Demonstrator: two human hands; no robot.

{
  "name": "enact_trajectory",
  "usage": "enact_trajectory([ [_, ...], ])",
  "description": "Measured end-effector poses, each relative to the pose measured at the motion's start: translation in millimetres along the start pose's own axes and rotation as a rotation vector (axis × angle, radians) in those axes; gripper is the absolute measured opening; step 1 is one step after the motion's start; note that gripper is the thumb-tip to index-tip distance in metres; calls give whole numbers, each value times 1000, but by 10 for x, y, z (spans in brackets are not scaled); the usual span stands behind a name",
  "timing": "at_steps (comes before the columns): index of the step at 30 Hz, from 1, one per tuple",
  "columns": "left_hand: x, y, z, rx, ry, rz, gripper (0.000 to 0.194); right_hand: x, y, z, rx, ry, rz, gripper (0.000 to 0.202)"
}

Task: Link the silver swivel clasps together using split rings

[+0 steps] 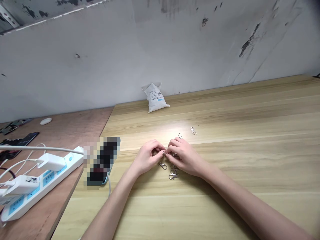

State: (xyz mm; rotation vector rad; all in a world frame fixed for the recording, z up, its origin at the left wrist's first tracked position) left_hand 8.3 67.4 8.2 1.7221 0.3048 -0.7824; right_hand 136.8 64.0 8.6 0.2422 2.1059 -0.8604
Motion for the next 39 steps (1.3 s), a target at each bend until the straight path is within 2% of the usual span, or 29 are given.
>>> enact_trajectory([
  [39, 7, 37, 0, 32, 16, -4, 9, -18, -1, 6, -8, -3, 8, 14],
])
Point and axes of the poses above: each hand's wrist, its own z-axis away from the middle knuckle, its own x-axis out of the palm, y = z × x, the point moved 7 cm from there along -z, towards the middle knuckle, and after that the axes turned 1 degree about y, right-handed, at the moved point
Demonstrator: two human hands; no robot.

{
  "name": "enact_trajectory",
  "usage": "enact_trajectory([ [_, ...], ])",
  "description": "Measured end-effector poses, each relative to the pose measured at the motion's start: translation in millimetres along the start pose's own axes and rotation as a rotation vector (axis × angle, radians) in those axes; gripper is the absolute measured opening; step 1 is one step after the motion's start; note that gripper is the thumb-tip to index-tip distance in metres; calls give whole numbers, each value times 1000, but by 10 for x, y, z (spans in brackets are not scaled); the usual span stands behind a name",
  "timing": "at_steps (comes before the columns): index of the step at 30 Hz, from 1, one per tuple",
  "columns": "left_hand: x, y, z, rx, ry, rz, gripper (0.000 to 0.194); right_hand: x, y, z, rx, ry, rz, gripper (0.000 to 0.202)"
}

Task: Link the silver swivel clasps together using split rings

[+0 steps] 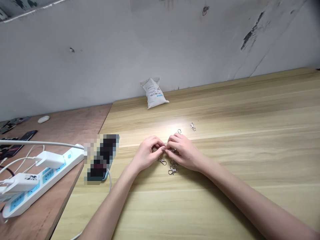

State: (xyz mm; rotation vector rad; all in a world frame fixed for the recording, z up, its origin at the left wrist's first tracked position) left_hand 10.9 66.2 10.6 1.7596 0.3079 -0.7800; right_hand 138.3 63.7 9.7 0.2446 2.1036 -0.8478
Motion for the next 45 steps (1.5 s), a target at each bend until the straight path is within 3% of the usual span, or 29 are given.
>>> enact_trajectory([
  [45, -2, 9, -5, 6, 3, -24, 8, 6, 2, -3, -2, 4, -7, 19],
])
Point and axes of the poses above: each hand's wrist, its own z-axis away from the middle knuckle, its own x-axis out of the palm, y = z × x, the point moved 7 cm from there along -z, towards the middle knuckle, and after that the axes turned 1 degree about y, right-handed, at the moved point
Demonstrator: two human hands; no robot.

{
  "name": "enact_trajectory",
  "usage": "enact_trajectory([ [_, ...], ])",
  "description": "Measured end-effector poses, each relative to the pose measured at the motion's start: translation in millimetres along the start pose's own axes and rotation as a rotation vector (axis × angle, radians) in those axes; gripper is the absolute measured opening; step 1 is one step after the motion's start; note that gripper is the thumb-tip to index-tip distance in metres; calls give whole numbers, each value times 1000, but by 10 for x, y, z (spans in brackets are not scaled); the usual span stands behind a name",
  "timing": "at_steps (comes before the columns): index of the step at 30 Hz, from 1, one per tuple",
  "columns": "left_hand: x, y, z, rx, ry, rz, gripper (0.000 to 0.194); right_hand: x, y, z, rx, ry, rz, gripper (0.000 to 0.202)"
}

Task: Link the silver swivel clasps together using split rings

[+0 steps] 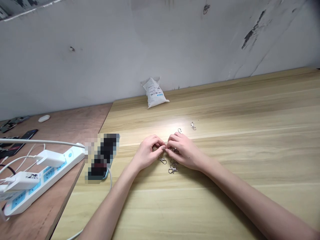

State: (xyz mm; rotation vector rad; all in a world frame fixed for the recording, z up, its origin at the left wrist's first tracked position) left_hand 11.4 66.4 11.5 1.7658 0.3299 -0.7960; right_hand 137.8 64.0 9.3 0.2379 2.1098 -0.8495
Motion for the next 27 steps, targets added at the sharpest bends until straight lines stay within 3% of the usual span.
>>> enact_trajectory([
  [27, -60, 24, 29, 22, -20, 120, 13, -58, 19, -2, 8, 33, -42, 11],
])
Point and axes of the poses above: each hand's wrist, its own z-axis away from the middle knuckle, its own x-axis out of the palm, y = z × x, the point moved 7 cm from there along -z, towards the middle knuckle, and after that the axes turned 1 degree about y, right-handed, at the moved point
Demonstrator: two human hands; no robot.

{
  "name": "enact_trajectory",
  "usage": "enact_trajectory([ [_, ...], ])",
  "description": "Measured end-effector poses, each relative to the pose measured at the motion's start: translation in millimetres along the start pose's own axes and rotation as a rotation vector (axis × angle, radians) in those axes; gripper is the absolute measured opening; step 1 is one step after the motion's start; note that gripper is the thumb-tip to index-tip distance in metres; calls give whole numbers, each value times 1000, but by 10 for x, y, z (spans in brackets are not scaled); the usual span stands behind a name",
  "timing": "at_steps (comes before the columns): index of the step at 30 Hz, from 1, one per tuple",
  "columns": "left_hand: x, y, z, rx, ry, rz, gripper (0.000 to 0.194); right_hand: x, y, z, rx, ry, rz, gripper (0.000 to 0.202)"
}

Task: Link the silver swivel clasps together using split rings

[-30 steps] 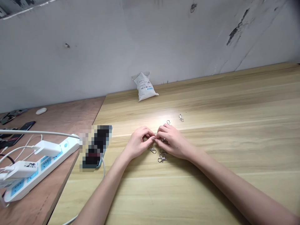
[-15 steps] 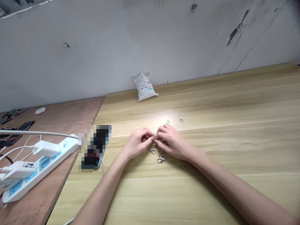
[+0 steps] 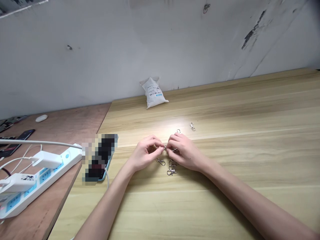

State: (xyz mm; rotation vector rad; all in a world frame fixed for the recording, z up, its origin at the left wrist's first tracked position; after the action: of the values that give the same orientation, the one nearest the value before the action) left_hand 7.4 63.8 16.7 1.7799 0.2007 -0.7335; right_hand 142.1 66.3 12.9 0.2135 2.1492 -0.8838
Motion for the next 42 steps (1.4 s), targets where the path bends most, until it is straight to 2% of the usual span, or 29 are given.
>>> enact_trajectory([
  [5, -15, 20, -7, -13, 13, 15, 13, 5, 4, -5, -11, -6, 37, 8],
  [11, 48, 48, -2, 36, -37, 43, 11, 24, -9, 12, -50, -9, 96, 9],
  [15, 30, 65, -1, 72, -4, -5, 7, -4, 23, 13, -26, 27, 69, 6],
  [22, 19, 112, -3, 108, 25, -69, 7, -18, 53, 4, 3, 39, 30, 12],
  [42, 67, 153, 8, 138, -56, -152, 10, -55, 20, -6, -64, 46, 69, 11],
])
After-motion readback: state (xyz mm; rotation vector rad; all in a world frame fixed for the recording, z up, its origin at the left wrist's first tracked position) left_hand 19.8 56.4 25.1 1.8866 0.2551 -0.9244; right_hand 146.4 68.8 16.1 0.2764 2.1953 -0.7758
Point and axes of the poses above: each hand's wrist, its own z-axis away from the middle knuckle, its own x-axis out of the palm, y = z × x, the point moved 7 cm from there along -z, towards the middle knuckle, and after that the axes turned 1 degree about y, right-handed, at the moved point
